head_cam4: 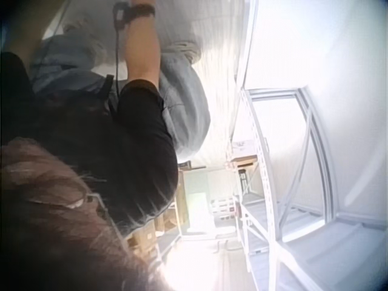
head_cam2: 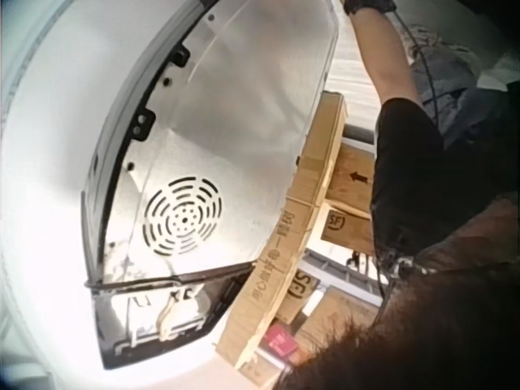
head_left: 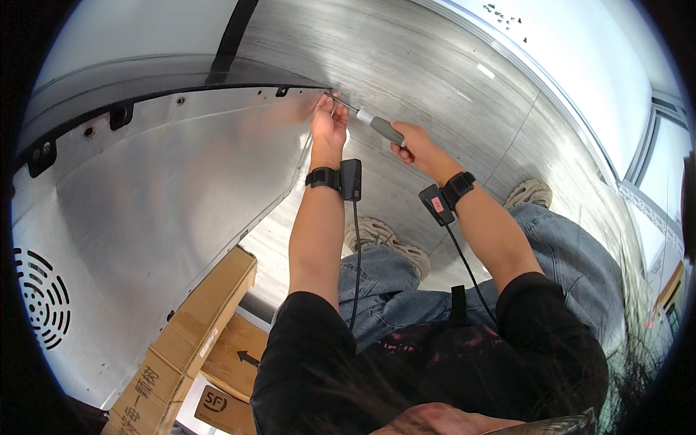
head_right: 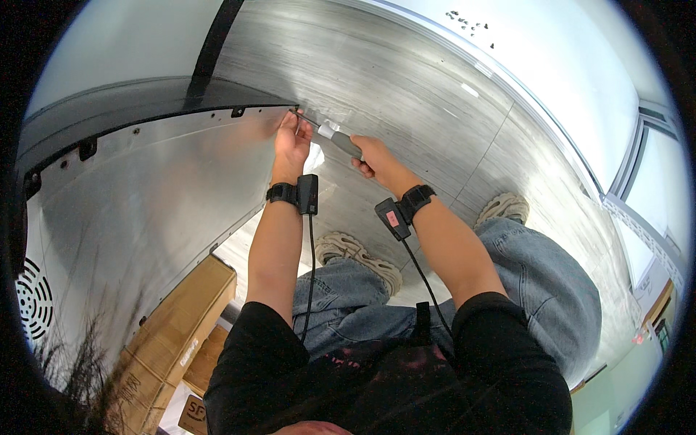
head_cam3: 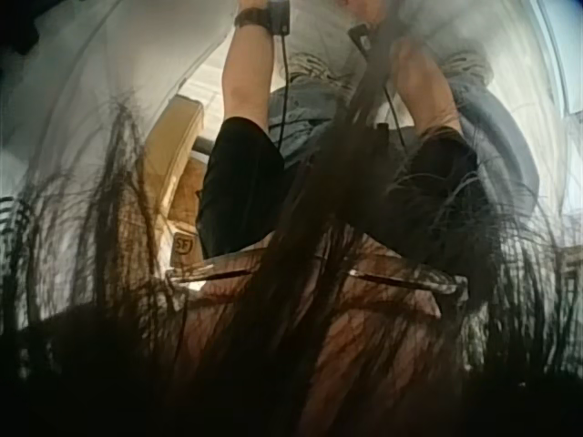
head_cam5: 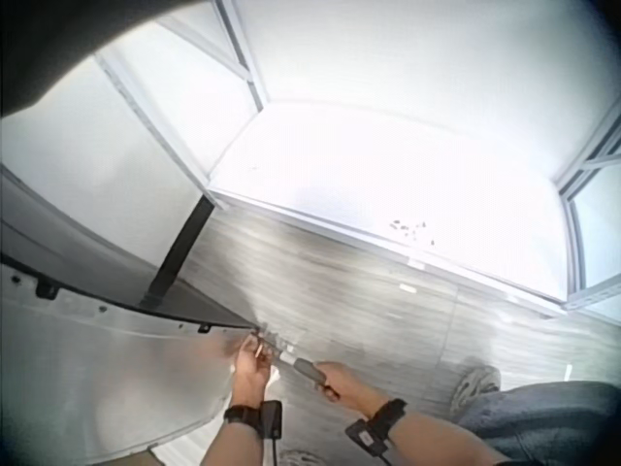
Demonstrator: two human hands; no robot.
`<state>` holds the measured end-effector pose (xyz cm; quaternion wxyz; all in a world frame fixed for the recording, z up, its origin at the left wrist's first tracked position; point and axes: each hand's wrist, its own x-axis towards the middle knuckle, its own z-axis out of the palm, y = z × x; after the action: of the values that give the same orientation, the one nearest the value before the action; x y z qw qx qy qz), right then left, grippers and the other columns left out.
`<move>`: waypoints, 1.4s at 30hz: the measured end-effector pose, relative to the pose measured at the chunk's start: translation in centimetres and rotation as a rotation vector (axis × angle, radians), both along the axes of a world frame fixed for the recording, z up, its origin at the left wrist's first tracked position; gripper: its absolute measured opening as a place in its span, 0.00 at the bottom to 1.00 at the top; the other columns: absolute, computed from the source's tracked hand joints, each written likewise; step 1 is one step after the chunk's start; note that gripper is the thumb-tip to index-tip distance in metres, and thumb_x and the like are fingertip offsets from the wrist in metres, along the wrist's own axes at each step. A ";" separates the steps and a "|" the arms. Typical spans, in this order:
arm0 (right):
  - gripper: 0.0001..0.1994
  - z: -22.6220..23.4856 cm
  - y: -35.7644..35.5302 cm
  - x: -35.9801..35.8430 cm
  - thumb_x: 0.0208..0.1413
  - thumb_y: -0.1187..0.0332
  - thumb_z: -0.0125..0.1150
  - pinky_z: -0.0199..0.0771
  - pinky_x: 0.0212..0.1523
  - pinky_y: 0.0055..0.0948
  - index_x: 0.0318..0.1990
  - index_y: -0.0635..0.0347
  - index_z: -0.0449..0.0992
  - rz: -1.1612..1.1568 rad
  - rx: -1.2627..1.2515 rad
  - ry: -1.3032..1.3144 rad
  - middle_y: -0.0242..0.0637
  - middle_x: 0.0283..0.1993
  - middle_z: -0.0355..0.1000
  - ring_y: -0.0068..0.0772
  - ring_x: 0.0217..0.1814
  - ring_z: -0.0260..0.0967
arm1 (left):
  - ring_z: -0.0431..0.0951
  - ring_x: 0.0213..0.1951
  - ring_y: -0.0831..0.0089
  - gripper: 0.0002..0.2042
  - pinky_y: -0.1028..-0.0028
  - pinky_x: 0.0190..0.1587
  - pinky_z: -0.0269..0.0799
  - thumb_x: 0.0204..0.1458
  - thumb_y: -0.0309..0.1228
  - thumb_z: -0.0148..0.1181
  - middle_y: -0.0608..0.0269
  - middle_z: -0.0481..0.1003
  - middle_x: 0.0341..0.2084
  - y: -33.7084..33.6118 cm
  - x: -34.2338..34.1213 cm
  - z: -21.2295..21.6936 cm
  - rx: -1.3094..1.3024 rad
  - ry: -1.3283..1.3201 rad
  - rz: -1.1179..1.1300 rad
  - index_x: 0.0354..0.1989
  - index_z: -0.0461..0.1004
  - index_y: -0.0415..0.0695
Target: The person uses a screwdriver to remove multiple screws from the back panel of a computer tower. After unscrewing all fasteners, they detach the metal back cover and set it aside. The person then picks up a blue cloth and wipes the top surface of the computer case.
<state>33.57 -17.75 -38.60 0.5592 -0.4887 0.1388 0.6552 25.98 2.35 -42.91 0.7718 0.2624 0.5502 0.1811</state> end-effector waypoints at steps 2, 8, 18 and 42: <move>0.15 0.2 0.3 -0.3 0.59 0.56 0.49 0.56 0.17 0.20 0.41 0.60 0.66 0.013 -0.077 -0.138 0.32 0.23 0.63 0.17 0.17 0.54 | 0.72 0.33 0.74 0.12 0.73 0.35 0.74 0.57 0.26 0.49 0.66 0.74 0.39 -0.1 -0.1 0.1 -0.004 0.007 -0.019 0.50 0.63 0.48; 0.17 -2.0 0.4 -0.7 0.51 0.64 0.60 0.66 0.32 0.29 0.45 0.60 0.66 0.113 -0.111 -0.605 0.39 0.34 0.69 0.30 0.31 0.65 | 0.72 0.32 0.75 0.13 0.73 0.33 0.73 0.54 0.26 0.55 0.66 0.74 0.36 -0.9 0.6 0.5 0.073 0.097 -0.036 0.48 0.64 0.49; 0.20 -5.5 0.9 -1.3 0.44 0.71 0.62 0.68 0.42 0.36 0.46 0.62 0.66 0.183 -0.136 -0.864 0.49 0.42 0.71 0.45 0.43 0.70 | 0.76 0.28 0.73 0.06 0.76 0.27 0.73 0.52 0.23 0.57 0.64 0.75 0.29 -0.9 2.4 0.7 0.227 0.327 -0.050 0.37 0.68 0.44; 0.21 -5.4 1.2 0.4 0.41 0.78 0.52 0.66 0.49 0.41 0.48 0.62 0.70 0.489 -0.022 -0.972 0.53 0.46 0.67 0.53 0.48 0.66 | 0.75 0.25 0.76 0.04 0.80 0.24 0.70 0.51 0.22 0.58 0.64 0.75 0.25 -0.7 2.1 -0.1 0.233 0.228 -0.010 0.34 0.71 0.44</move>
<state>33.96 -16.51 -44.00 0.3851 -0.7591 -0.2467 0.4632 28.04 1.61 -43.05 0.6695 0.3719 0.6082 0.2088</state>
